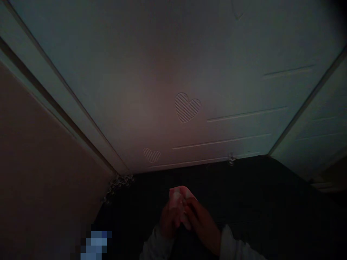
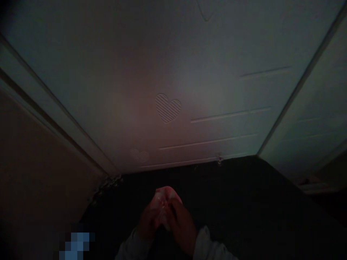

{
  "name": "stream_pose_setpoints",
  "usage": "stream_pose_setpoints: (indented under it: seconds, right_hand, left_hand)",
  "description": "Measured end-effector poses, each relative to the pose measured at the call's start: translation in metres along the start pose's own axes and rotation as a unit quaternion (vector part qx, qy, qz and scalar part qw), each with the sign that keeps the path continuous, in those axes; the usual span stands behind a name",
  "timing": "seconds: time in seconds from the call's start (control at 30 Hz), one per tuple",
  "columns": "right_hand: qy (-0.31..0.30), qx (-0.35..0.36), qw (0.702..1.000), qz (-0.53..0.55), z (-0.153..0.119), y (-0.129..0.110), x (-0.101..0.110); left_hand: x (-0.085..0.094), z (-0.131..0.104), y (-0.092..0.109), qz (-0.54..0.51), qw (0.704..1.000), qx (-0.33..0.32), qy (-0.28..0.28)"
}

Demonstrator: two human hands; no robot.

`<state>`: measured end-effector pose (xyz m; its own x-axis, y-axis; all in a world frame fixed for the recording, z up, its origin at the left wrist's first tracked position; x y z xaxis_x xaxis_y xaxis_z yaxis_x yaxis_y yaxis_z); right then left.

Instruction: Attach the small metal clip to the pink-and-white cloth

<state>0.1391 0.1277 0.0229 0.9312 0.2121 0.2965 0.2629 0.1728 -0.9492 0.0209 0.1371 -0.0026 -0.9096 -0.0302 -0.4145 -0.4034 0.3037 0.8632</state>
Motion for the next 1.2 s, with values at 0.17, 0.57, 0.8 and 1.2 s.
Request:
stream_pose_setpoints:
  seconds: [0.17, 0.57, 0.8, 1.2]
  right_hand:
    - [0.016, -0.024, 0.999, 0.014, 0.000, 0.001, 0.001]
    - [0.031, 0.011, 0.999, 0.003, -0.006, -0.009, 0.006]
    - [0.060, -0.040, 0.997, 0.023, 0.004, -0.007, 0.010]
    - [0.024, 0.027, 0.999, -0.033, 0.002, -0.006, 0.008]
  left_hand:
    - [-0.001, -0.003, 0.004, -0.123, 0.992, 0.011, -0.009]
    - [-0.002, -0.013, 0.019, 0.108, 0.986, -0.037, 0.119]
    - [0.001, -0.013, 0.012, 0.046, 0.997, 0.022, 0.058]
    - [-0.001, -0.013, 0.006, 0.021, 0.999, 0.024, -0.042]
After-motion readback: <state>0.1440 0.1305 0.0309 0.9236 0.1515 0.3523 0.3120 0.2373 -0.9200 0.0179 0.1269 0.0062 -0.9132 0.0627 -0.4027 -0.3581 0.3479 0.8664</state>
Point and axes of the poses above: each hand's wrist, its own z-axis towards the middle knuckle, its own x-axis out of the back of the hand, y = z × x, the point moved 2 cm from there along z, towards the middle knuckle, and after that the axes turned 1 degree about y, right-handed, at the moved point
